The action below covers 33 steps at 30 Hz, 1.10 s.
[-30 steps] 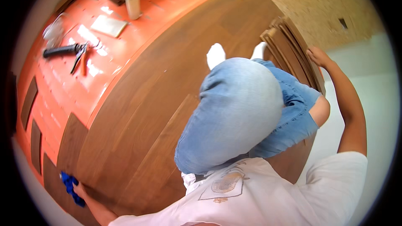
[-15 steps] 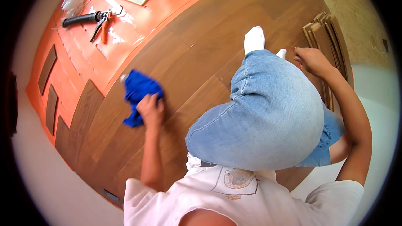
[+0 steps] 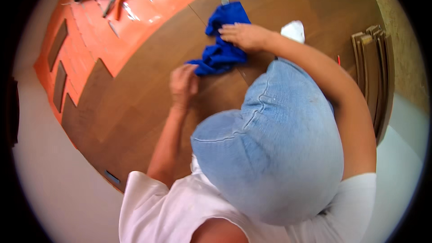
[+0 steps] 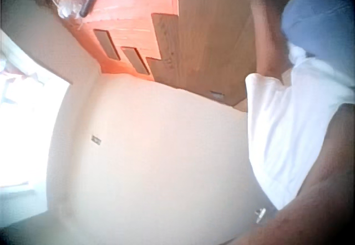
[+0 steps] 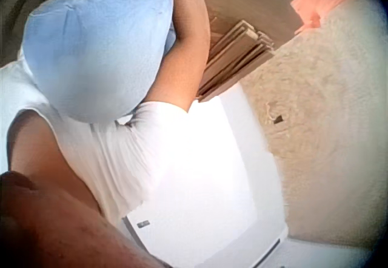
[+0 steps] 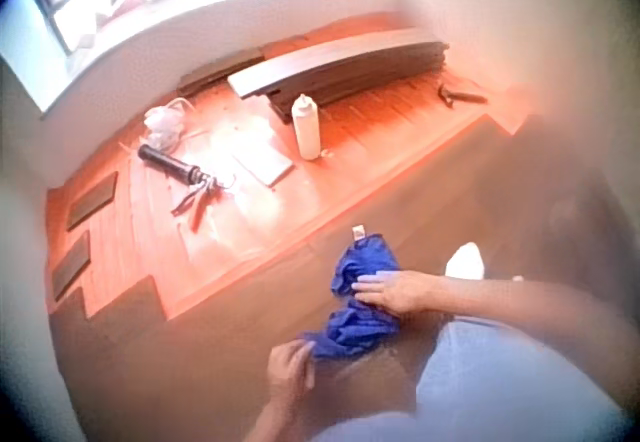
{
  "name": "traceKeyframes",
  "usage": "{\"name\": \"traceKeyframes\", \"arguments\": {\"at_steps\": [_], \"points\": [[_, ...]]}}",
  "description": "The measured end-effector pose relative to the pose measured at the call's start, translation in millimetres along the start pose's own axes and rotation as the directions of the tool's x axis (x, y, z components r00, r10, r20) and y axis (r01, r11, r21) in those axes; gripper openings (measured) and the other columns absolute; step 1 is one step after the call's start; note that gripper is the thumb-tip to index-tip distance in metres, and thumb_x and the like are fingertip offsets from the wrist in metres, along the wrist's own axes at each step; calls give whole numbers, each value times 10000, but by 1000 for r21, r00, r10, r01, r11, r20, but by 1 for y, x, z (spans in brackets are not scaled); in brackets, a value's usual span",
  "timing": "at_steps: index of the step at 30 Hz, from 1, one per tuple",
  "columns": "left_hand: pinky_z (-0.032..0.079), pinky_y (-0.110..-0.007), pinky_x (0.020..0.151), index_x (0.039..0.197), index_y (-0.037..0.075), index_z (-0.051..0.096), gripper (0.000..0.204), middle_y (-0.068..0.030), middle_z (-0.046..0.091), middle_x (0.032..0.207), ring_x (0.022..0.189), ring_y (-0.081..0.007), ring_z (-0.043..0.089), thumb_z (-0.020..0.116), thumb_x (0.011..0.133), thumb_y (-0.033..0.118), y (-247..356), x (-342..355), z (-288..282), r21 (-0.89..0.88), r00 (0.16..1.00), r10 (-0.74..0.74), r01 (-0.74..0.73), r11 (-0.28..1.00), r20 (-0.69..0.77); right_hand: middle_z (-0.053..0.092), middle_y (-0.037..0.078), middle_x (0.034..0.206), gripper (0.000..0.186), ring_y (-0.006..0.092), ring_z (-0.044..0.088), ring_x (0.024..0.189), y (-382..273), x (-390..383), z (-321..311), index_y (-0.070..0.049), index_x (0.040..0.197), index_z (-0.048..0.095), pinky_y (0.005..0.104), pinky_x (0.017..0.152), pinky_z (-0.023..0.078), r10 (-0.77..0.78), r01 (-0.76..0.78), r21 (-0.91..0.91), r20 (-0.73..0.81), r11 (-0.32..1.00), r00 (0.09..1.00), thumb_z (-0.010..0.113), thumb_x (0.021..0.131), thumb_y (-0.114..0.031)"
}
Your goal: The person applies adhesive to a floor using a caulk gun, positions wood planks by hand, and taps them into place with a hammer before cleaning the surface with a cloth and applying glue from a bottle.
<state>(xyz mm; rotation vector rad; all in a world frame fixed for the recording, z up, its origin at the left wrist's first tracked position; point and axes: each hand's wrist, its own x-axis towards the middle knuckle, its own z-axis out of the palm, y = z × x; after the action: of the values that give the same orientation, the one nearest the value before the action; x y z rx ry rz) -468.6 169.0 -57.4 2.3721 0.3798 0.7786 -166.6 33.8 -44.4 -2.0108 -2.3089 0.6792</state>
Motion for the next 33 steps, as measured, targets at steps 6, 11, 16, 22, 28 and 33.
{"name": "traceKeyframes", "arguments": {"at_steps": [6,11,16,22,28,33], "points": [[514,-433,873,1136,53,704,396,-116,687,1066,966,-323,647,658,765,-75,-12,-39,-8,54,989,-127,123,991,71,454,131,1592,506,308,381,1501,4,16,24,-55,1476,526,415,1224,351,-13,41,114,-234,993,972,553,971,-62],[509,-432,900,1175,55,701,393,-118,681,1114,998,-321,641,705,788,-16,-6,5,27,7,992,5,-6,1000,123,493,154,1559,601,323,407,1485,-13,14,23,-40,1435,569,421,1198,393,-237,238,365,-48,900,970,604,841,45],[413,-480,1123,1488,80,511,797,-205,470,1520,1358,-401,482,851,798,287,23,23,38,-75,925,71,-47,996,373,655,163,1373,548,307,595,1313,-21,-29,16,-56,1382,614,402,1116,470,-259,87,631,187,771,948,644,841,30],[239,-487,1272,1498,-21,448,912,-218,367,1613,1512,-375,333,809,756,367,57,2,87,-203,712,289,-206,957,640,755,113,1016,269,194,740,922,7,-82,2,4,1195,671,301,835,600,656,-196,975,80,104,750,553,1042,-183],[257,-458,1273,1463,-24,514,676,-199,429,1589,1476,-343,406,660,865,256,72,-27,112,-557,442,638,-313,769,631,731,96,983,265,181,729,912,27,-179,-22,41,1207,671,303,831,601,891,-111,976,-120,186,438,519,1054,-114],[286,-460,1261,1478,22,496,700,-174,458,1576,1455,-342,437,675,818,170,43,-13,79,-275,604,406,-301,913,686,728,81,975,268,147,701,903,7,-236,-4,43,1199,677,285,824,574,872,-277,927,-96,255,480,513,1060,-117]]}}
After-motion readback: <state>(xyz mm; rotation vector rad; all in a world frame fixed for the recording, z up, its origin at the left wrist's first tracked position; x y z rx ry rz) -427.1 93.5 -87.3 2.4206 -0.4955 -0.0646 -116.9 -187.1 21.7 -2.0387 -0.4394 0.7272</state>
